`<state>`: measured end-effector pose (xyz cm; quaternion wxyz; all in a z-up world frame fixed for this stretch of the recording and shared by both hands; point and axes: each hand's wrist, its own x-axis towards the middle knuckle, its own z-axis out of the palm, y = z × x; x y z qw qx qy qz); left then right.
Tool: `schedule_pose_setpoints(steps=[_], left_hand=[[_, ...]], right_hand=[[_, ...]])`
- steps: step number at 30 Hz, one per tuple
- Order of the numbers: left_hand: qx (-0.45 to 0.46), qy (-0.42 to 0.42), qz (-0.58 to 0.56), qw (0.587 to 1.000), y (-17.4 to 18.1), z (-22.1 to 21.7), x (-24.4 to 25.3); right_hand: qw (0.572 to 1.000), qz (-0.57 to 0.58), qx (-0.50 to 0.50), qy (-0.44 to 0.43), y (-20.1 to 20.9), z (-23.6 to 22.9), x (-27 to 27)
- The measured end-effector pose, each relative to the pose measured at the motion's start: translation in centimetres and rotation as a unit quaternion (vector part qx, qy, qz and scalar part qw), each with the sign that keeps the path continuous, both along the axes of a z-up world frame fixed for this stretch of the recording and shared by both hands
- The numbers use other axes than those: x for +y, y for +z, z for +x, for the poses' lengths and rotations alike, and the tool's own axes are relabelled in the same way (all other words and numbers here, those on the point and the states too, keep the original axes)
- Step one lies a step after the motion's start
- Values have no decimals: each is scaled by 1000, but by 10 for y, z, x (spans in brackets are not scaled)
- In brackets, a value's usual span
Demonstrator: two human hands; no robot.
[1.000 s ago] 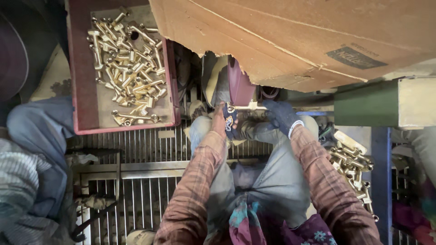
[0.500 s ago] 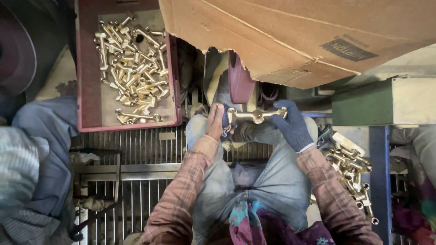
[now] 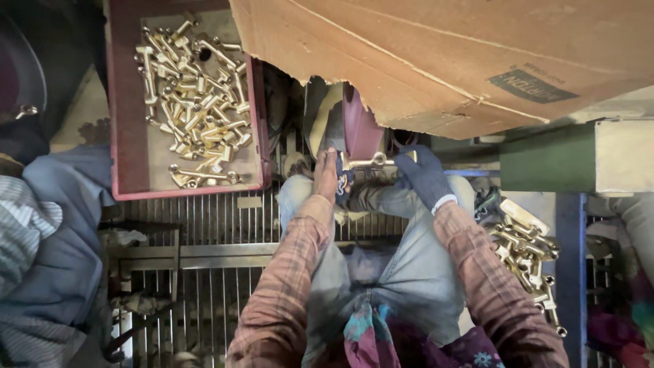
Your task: The person sits on the floor and repeatedly picks up small brass-colored metal parts from a red bin. They press each part against a rotating grinding wheel to polish it, then place the finished part into a blue bin. The process is repeated continuously.
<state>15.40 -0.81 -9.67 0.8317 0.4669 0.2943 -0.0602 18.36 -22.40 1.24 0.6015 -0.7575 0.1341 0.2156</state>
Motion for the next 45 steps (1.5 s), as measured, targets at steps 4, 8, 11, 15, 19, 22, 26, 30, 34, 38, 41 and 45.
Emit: schedule_pose_setpoints(steps=[4, 8, 11, 15, 19, 22, 26, 30, 34, 38, 41, 45], left_hand=[[33, 7, -30, 999, -18, 2, -1], [49, 0, -87, 995, -44, 3, -1], [53, -28, -131, 990, -59, 7, 3], [58, -77, -141, 985, -52, 11, 10], [43, -92, -72, 992, -7, -10, 28], [-56, -86, -20, 995, 34, -50, 45], [-111, -82, 2, 991, 73, -78, 61], [-141, -46, 55, 987, 86, -76, 72], [-160, -22, 78, 984, 81, -60, 81], [-117, -11, 103, 988, 70, -40, 91], [-102, -15, 98, 990, 63, -30, 98], [-74, -26, 97, 992, 55, -25, 100]], right_hand=[[999, 33, 35, 9, -2, 9, 1], [993, 43, 114, -8, -16, 20, -3], [980, 57, 185, -32, -28, 32, -2], [970, 61, 228, -49, -30, 39, 2], [990, -11, 136, 27, -5, 12, -10], [972, 224, 62, 21, 17, -38, -30], [916, -39, -288, 277, 25, -65, -40], [954, 4, -234, 187, 11, -60, -13], [930, -84, -295, 200, 2, -45, 5], [945, -145, -224, 187, -6, -38, 17], [942, -136, -250, 181, -14, -33, 25], [930, -161, -280, 176, -23, -30, 31]])
